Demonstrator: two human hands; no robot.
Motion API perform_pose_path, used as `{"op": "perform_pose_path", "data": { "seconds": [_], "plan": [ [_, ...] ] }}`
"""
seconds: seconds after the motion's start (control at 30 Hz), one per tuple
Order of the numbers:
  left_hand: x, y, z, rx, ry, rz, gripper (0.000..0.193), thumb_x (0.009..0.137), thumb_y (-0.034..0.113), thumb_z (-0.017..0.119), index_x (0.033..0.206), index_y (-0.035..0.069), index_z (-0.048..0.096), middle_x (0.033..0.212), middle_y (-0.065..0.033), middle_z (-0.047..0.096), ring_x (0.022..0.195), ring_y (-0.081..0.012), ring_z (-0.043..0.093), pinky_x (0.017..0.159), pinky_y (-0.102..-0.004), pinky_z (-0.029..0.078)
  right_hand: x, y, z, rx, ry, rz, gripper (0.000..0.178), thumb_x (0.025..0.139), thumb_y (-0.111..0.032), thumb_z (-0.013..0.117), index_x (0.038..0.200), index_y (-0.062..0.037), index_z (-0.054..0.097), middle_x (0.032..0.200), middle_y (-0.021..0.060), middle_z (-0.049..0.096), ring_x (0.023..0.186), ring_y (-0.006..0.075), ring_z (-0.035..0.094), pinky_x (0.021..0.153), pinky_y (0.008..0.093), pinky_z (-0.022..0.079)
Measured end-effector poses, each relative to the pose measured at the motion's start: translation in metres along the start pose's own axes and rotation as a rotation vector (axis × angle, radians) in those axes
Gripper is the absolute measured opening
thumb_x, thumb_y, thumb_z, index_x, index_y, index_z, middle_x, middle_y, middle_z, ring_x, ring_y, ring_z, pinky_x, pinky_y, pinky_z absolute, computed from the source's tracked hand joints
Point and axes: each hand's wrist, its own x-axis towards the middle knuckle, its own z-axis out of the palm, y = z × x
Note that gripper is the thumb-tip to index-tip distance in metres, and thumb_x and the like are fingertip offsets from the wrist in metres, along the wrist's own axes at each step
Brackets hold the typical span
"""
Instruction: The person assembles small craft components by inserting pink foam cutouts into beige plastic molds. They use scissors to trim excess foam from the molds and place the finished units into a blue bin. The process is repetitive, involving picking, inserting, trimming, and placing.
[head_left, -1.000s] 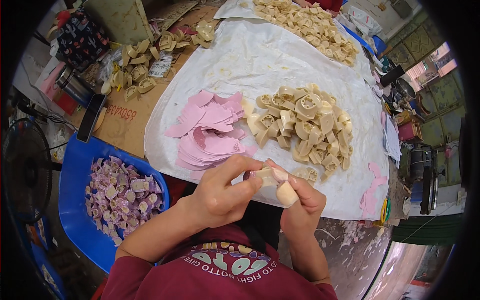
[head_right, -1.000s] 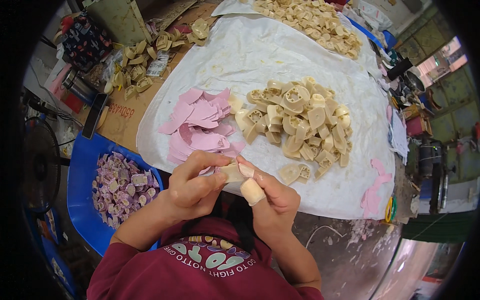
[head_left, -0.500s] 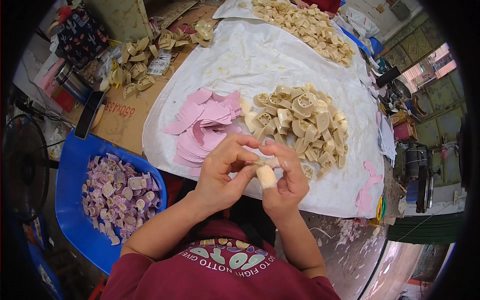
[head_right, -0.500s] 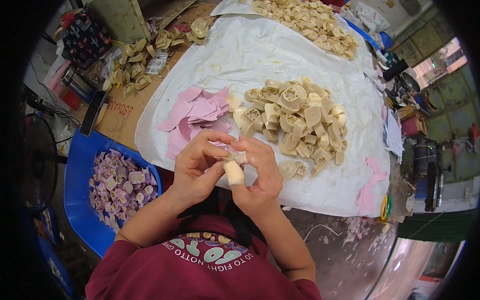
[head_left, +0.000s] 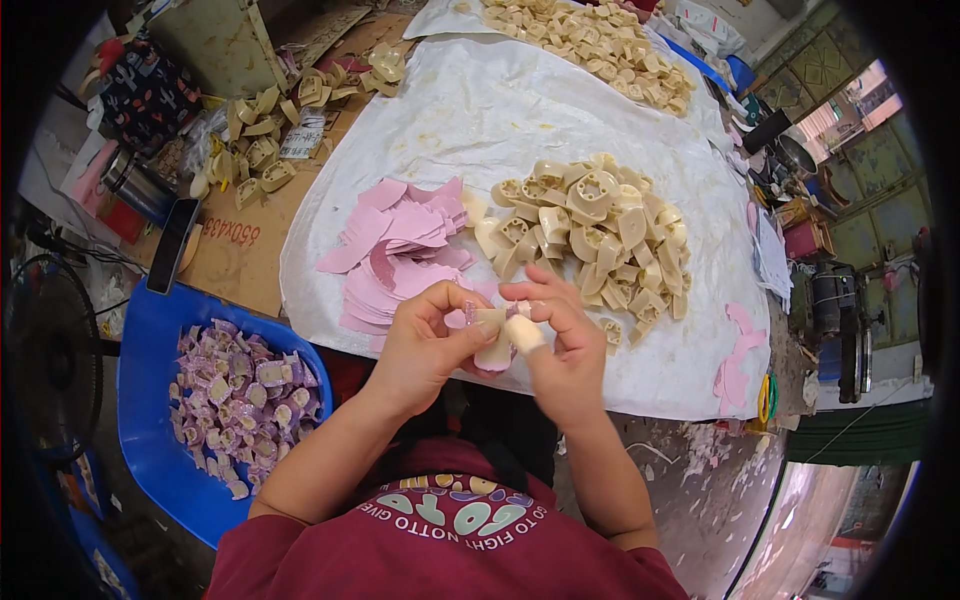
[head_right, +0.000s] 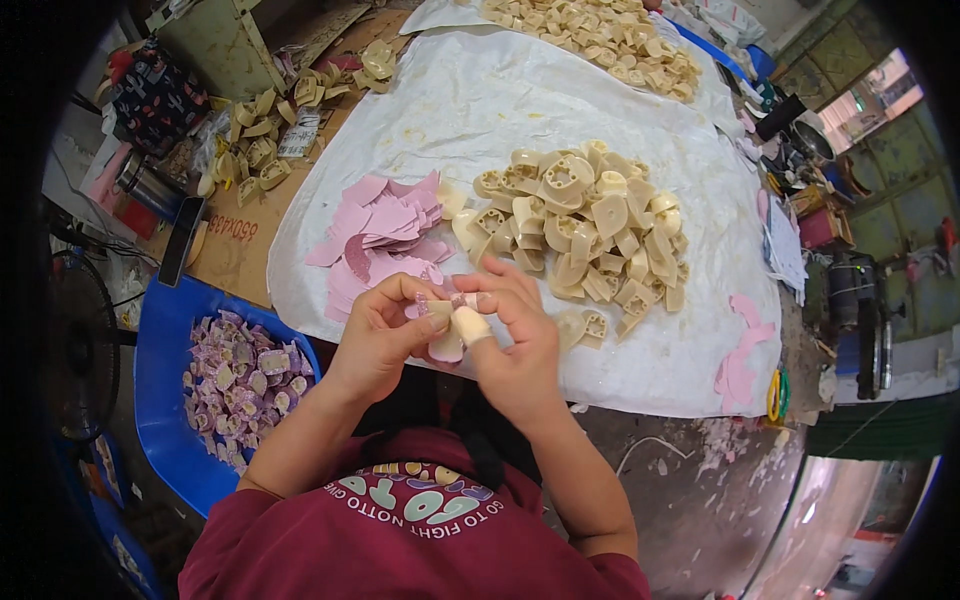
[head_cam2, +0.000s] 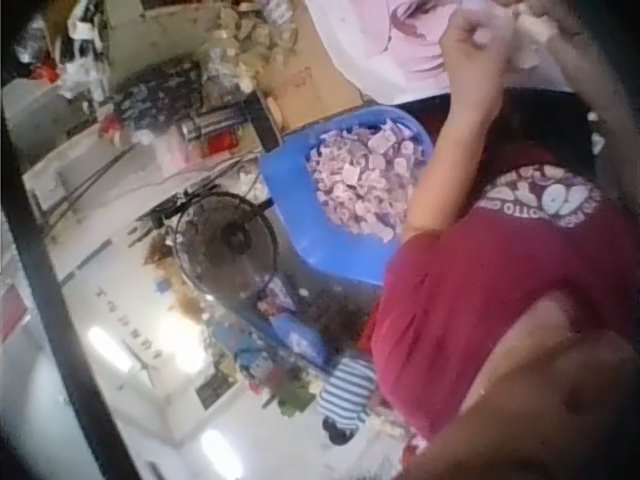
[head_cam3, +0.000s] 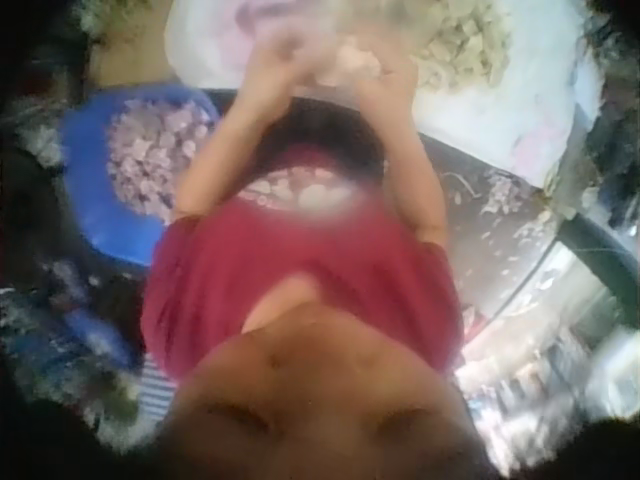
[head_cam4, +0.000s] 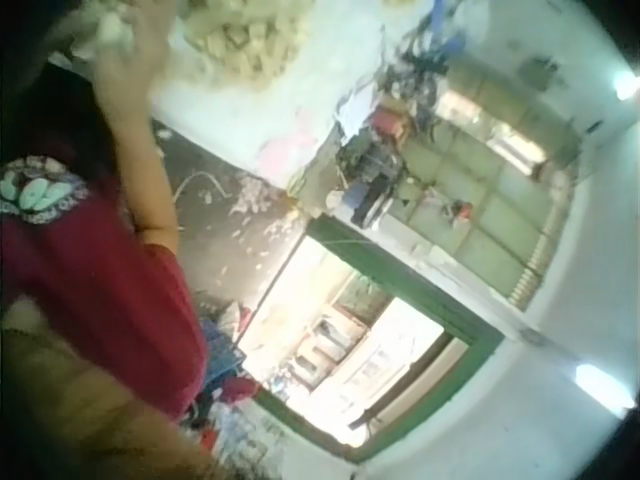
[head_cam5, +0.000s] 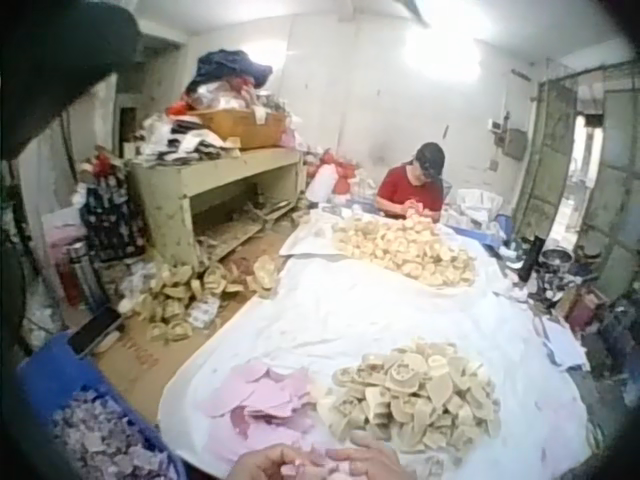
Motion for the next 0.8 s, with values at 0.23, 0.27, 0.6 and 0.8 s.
{"op": "perform_pose_path", "data": {
  "seconds": [0.23, 0.27, 0.6, 0.8],
  "plan": [
    [0.001, -0.012, 0.001, 0.447, 0.056, 0.387, 0.01, 0.086, -0.006, 0.058, 0.092, -0.001, 0.052, 0.1, -0.0082, 0.051, 0.082, -0.014, 0.064, 0.063, -0.0238, 0.056, 0.005, -0.002, -0.001, -0.148, -0.073, -0.048, 0.014, 0.077, -0.003, 0.065, 0.091, -0.0043, 0.065, 0.107, 0.0104, 0.067, 0.116, 0.0359, 0.051, 0.1, 0.0436, 0.038],
    [0.0, -0.011, 0.001, 0.569, 0.041, 0.439, 0.01, 0.085, -0.007, 0.057, 0.092, -0.001, 0.052, 0.102, -0.0091, 0.05, 0.083, -0.0139, 0.063, 0.063, -0.0238, 0.056, 0.003, 0.001, -0.001, -0.157, -0.067, -0.051, 0.013, 0.078, -0.003, 0.065, 0.091, -0.0043, 0.065, 0.106, 0.0102, 0.067, 0.117, 0.0359, 0.051, 0.1, 0.0437, 0.038],
    [0.006, -0.022, -0.002, 0.308, 0.025, 0.449, 0.039, 0.088, 0.01, 0.064, 0.123, 0.003, 0.047, 0.118, -0.015, 0.055, 0.091, -0.022, 0.065, 0.075, -0.0346, 0.057, 0.005, -0.003, -0.002, -0.029, 0.158, -0.128, 0.014, 0.08, -0.004, 0.064, 0.094, -0.0034, 0.067, 0.114, 0.0109, 0.066, 0.123, 0.0367, 0.047, 0.101, 0.0436, 0.037],
    [-0.004, -0.003, 0.012, -0.549, -0.104, -0.136, 0.055, 0.099, 0.033, 0.047, 0.144, 0.008, 0.027, 0.116, -0.0131, 0.057, 0.102, -0.0242, 0.063, 0.08, -0.0367, 0.056, -0.015, -0.012, 0.011, -0.302, 0.154, -0.328, 0.018, 0.081, -0.01, 0.066, 0.099, -0.0056, 0.069, 0.123, 0.0148, 0.06, 0.125, 0.0402, 0.044, 0.102, 0.0435, 0.037]
  ]
}}
